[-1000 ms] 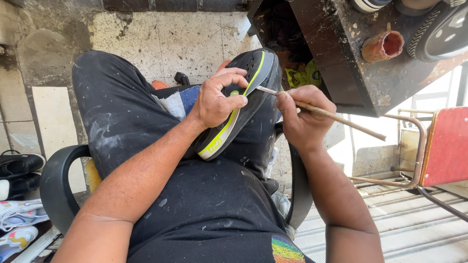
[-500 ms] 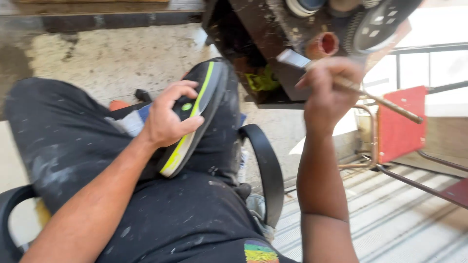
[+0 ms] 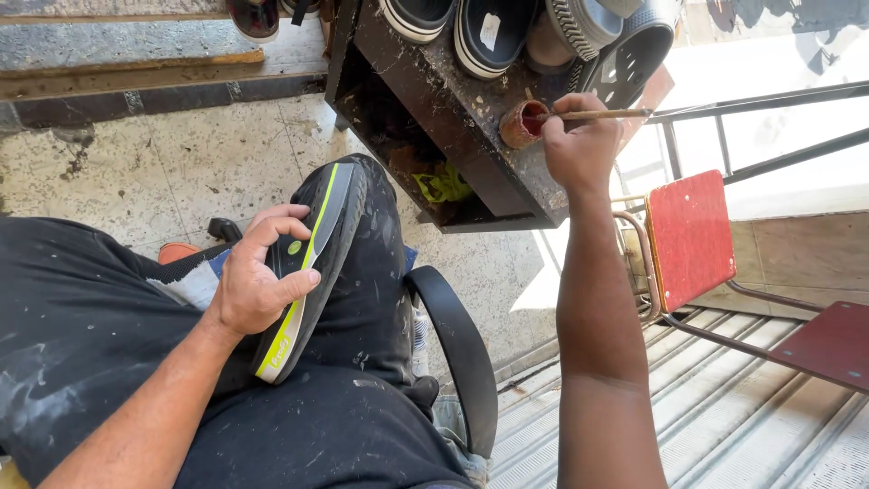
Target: Applying material to the trim of a clog shoe using a brush and a paper guide
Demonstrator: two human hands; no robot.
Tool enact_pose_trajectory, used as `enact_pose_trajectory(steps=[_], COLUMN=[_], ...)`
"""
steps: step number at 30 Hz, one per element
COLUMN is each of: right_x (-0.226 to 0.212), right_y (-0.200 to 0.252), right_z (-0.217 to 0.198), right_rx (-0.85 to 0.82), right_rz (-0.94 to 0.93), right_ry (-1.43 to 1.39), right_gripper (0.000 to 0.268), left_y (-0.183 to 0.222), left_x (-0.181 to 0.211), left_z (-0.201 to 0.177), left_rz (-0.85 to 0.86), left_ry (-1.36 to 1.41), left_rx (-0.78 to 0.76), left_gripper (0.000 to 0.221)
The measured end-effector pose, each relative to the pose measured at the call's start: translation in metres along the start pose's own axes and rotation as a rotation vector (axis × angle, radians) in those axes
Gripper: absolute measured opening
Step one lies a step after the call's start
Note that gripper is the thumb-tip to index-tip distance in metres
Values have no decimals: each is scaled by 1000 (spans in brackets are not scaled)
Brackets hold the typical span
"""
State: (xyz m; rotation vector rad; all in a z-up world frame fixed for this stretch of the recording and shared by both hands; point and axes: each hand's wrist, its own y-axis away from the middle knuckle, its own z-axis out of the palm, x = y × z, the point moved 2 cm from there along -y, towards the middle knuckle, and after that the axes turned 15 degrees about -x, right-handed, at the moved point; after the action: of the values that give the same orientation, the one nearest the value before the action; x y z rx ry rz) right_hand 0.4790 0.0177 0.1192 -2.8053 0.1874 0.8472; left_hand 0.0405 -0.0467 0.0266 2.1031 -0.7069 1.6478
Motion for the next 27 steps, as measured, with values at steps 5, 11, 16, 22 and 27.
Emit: enact_pose_trajectory(steps=[5, 11, 16, 22, 27], right_x=[-8, 8, 27, 51, -51], right_y=[5, 18, 27, 43, 97], right_z=[-10, -6, 15, 36, 43], right_rx=[66, 351, 431, 176, -232], right_rz=[134, 436, 473, 382, -14], right_ry=[-426, -1094, -1273, -1306, -1509], right_gripper=[13, 14, 21, 17, 16], left_y=[-4, -4, -4, -6, -6], left_x=[-7, -8, -3, -3, 16], left_z=[-5, -13, -15, -15, -22], left_rz=[-49, -72, -95, -215, -161], left_ry=[74, 127, 143, 200, 219], left_rx=[-47, -107, -123, -90, -144], left_gripper=[39, 36, 38, 47, 43])
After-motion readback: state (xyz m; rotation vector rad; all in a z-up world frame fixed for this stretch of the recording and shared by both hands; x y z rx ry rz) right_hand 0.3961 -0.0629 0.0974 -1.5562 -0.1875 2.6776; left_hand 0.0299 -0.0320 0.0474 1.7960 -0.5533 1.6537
